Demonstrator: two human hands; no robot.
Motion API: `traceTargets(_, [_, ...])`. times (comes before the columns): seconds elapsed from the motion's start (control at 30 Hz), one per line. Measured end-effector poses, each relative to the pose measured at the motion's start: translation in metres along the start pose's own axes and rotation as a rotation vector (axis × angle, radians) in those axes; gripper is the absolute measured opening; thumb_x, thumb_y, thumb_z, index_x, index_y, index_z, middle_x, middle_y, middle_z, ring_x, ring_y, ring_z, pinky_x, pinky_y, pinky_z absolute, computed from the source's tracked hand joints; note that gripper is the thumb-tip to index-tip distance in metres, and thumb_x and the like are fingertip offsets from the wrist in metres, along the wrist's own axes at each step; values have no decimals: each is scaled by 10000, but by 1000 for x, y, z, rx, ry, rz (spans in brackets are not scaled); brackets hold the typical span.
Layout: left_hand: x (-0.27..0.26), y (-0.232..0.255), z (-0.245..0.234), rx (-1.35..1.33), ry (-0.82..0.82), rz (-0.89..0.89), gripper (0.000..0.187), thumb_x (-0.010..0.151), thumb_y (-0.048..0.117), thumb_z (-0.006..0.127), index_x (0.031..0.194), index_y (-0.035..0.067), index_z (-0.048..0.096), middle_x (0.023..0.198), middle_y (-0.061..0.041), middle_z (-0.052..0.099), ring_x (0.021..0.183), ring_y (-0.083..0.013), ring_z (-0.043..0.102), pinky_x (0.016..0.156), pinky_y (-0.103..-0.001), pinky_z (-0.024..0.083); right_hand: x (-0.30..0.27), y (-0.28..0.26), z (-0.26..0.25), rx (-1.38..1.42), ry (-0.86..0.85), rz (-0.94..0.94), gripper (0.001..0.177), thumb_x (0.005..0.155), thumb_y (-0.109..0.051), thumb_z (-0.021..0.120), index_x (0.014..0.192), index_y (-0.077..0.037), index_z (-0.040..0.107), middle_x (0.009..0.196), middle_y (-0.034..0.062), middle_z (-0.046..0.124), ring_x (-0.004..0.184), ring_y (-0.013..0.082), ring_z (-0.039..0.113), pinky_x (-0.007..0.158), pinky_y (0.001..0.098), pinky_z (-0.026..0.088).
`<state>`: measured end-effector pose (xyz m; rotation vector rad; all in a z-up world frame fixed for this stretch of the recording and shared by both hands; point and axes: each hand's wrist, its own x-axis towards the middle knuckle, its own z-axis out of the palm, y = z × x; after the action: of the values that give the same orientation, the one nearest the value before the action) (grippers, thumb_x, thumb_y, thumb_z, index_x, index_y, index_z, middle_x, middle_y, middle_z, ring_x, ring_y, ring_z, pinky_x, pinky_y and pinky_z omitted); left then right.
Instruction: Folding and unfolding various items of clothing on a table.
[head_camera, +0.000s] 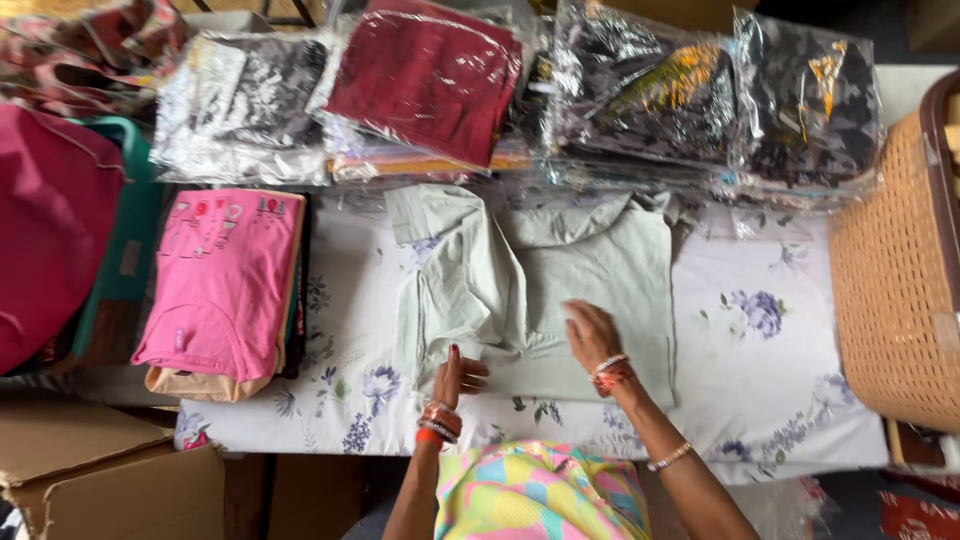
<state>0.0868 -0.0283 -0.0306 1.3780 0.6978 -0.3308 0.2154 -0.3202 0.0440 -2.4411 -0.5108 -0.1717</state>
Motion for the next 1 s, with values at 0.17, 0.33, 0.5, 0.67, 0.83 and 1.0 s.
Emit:
traceTargets(0.17, [35, 20, 2, -399, -47, -441, 1224, 780, 935, 77, 1122, -72, 682, 1010, -222, 761, 881, -350, 735, 825, -474, 599, 88, -59, 47, 92, -280, -132, 233, 907, -65, 619, 1101, -118, 738, 1065, 77, 747, 1010, 286, 692, 885, 389, 560])
traceTargets(0.33, [48, 24, 3, -424, -31, -584, 1387, 680, 1026, 70, 1156, -116, 696, 1012, -275, 770, 918, -417, 738, 891, -479, 558, 174, -61, 123, 99, -308, -375, 279, 884, -37, 612, 1136, -111, 709, 1234, 98, 673, 1156, 302, 638, 1023, 393, 505])
traceTargets(0.5, [69, 0, 12, -431, 68, -634, 1383, 677, 1029, 86, 1036, -136, 741, 902, -279, 764, 873, -442, 727, 825, -477, 590, 251, -87, 156, -140, -108, -426, 449, 841, -79, 643, 1284, -151, 618, 1407, 149, 561, 1325, 384, 517, 1098, 536, 344])
traceTargets(0.67, [60, 19, 17, -375, 141, -616, 1291, 731, 991, 105, 890, -119, 744, 771, -257, 767, 685, -405, 721, 641, -464, 583, 286, -110, 151, -143, -436, 42, 747, 860, -174, 680, 1530, -216, 354, 1539, 166, 396, 1289, 370, 471, 1089, 634, 239])
traceTargets(0.83, [57, 11, 23, -338, 255, -555, 1140, 809, 922, 184, 746, -89, 707, 651, -237, 736, 530, -365, 695, 501, -444, 581, 278, -104, 140, 3, -631, 99, 465, 939, -352, 745, 1355, -183, 623, 1319, 94, 679, 1250, 262, 622, 1128, 475, 392])
traceTargets(1.0, [48, 16, 21, -314, 228, -524, 1142, 831, 910, 157, 772, -78, 726, 652, -220, 728, 549, -341, 691, 533, -420, 579, 205, 2, 102, 942, -692, 26, 354, 942, -88, 719, 1291, -38, 679, 1221, 84, 746, 1115, 187, 688, 1009, 377, 545])
